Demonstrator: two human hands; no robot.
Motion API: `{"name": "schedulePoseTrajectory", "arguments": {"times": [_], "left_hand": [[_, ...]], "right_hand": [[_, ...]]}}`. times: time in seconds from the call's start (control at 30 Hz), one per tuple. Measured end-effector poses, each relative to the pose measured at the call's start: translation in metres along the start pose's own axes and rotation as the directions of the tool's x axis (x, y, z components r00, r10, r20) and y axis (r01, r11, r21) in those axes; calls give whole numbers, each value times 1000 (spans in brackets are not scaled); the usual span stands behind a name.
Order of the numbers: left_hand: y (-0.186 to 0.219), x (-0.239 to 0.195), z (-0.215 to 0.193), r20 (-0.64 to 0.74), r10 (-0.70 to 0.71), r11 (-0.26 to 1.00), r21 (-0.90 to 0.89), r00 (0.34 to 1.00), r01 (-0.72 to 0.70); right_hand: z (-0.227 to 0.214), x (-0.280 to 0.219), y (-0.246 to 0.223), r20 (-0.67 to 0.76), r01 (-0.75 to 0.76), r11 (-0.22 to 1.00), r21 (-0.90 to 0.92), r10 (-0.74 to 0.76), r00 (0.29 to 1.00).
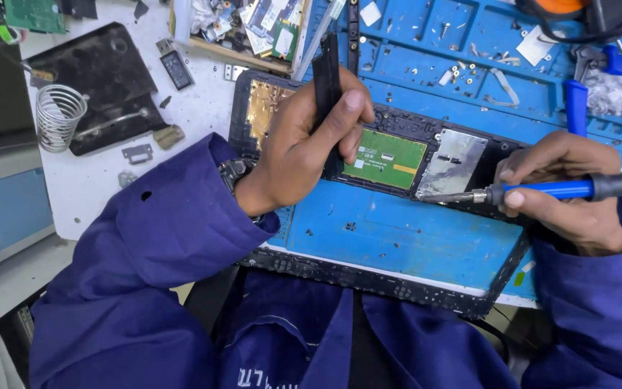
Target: The person holds a black electronic component and a soldering iron, then uses the iron to apply heat to the component's edge. The person also briefly interacts with a smartphone on the workbench before resuming the soldering task.
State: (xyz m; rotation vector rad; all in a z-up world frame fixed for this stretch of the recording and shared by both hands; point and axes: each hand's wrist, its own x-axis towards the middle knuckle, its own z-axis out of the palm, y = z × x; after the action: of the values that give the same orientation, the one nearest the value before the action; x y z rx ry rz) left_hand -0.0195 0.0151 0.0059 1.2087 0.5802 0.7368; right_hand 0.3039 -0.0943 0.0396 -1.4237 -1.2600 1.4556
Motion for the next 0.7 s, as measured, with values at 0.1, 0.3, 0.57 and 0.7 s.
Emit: {"name": "schedulePoseTrajectory", "arguments": {"times": [0.1, 0.3, 0.57, 0.7], "left_hand": [[0, 0, 0, 5, -8, 1000, -9, 1000, 8], [-3, -1, -1, 17, 0, 1000, -2, 1000, 0], [-4, -1, -1, 18, -6, 1000, -6, 1000, 6], [-2, -1, -1, 16, -4, 1000, 2, 1000, 4]], "right_hand": [[-13, 5, 4, 122, 47, 988, -147, -29, 992], [-20, 4, 15, 148, 67, 989, -130, -47, 988], [-17, 8, 14, 211, 135, 985, -111, -110, 971], [-16, 8, 15, 235, 163, 980, -113, -133, 963]]}}
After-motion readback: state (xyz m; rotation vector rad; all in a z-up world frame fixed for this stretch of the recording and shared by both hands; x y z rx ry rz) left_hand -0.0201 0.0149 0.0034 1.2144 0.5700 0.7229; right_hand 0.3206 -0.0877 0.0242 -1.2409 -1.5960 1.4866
